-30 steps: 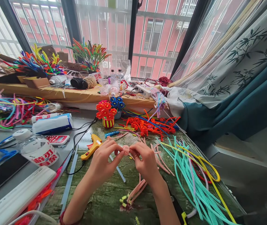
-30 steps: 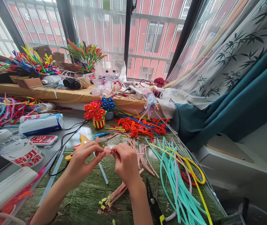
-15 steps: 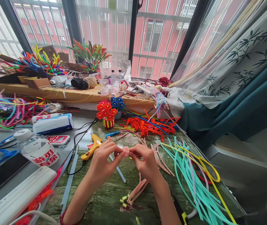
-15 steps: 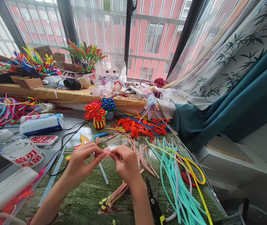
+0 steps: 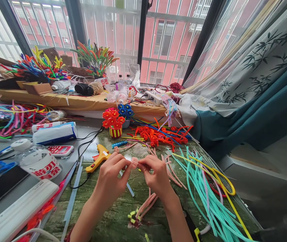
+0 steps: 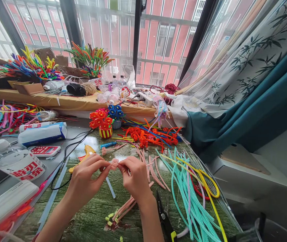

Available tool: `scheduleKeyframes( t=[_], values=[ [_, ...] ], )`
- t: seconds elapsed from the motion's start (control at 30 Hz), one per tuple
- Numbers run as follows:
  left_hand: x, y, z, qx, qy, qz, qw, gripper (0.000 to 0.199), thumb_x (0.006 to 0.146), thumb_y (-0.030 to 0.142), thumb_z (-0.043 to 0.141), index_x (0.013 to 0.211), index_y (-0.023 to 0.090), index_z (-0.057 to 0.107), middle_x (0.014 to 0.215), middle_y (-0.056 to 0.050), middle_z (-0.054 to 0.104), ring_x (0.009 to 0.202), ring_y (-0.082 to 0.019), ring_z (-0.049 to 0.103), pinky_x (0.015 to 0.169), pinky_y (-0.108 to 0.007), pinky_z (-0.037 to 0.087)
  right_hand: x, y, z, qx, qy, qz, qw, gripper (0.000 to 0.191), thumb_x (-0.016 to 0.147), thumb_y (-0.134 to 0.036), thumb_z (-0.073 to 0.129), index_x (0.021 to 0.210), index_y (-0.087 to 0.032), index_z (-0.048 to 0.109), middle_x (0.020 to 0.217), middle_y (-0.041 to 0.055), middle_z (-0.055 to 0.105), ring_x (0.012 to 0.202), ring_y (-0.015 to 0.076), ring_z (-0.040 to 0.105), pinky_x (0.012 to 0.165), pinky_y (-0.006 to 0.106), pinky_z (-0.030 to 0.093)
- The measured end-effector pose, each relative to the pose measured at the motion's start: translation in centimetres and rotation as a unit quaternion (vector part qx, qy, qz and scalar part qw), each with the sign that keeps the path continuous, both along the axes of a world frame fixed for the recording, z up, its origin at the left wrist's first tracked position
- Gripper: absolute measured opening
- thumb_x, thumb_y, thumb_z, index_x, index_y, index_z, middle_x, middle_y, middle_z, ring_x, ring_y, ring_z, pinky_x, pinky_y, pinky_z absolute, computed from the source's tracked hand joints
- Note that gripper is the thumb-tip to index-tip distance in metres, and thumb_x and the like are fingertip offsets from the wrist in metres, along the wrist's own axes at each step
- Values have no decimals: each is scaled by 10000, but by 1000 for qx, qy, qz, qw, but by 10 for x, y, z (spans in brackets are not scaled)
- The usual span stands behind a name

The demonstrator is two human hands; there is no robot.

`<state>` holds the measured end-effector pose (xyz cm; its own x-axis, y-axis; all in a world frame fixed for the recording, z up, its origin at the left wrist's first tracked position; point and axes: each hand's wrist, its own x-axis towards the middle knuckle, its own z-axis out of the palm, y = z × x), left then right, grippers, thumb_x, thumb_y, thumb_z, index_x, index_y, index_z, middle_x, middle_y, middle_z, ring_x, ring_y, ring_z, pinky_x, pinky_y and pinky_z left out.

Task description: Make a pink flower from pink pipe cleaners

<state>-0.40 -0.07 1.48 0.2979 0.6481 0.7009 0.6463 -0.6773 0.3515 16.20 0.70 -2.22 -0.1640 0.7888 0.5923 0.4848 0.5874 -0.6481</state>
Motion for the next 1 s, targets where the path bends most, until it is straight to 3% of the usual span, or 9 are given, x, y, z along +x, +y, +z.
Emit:
scheduleKeyframes(
  t=[0.27,0.57,0.83,1.0],
  values=[
    [3,-1,-9,96,104,50,989,237,905,115,492,703,165,606,646,-21,541,653,-171,474,638,-295,421,-3,-1,1,8,-17,-7,1000,172,898,-186,533,769,-187,647,673,31,582,636,167,528,562,270,392],
    [4,-6,-8,215,272,104,932,272,895,71,497,653,166,574,607,-15,481,604,-182,443,553,-335,340,-5,-3,2,10,-25,-10,1000,164,884,-161,541,747,-183,629,652,17,548,616,160,506,556,267,356],
    [6,-6,-7,226,279,114,926,280,882,65,518,627,170,564,597,-13,484,597,-185,450,548,-340,327,-7,-4,5,10,-12,-7,1000,172,888,-174,545,742,-173,636,644,14,548,610,153,502,561,265,349],
    [6,-5,-9,172,214,110,955,204,882,100,535,709,158,626,618,-17,537,623,-191,482,589,-327,360,-4,-3,3,-6,3,-8,1000,160,885,-185,559,765,-165,663,653,20,570,610,150,508,559,259,355]
  ],
)
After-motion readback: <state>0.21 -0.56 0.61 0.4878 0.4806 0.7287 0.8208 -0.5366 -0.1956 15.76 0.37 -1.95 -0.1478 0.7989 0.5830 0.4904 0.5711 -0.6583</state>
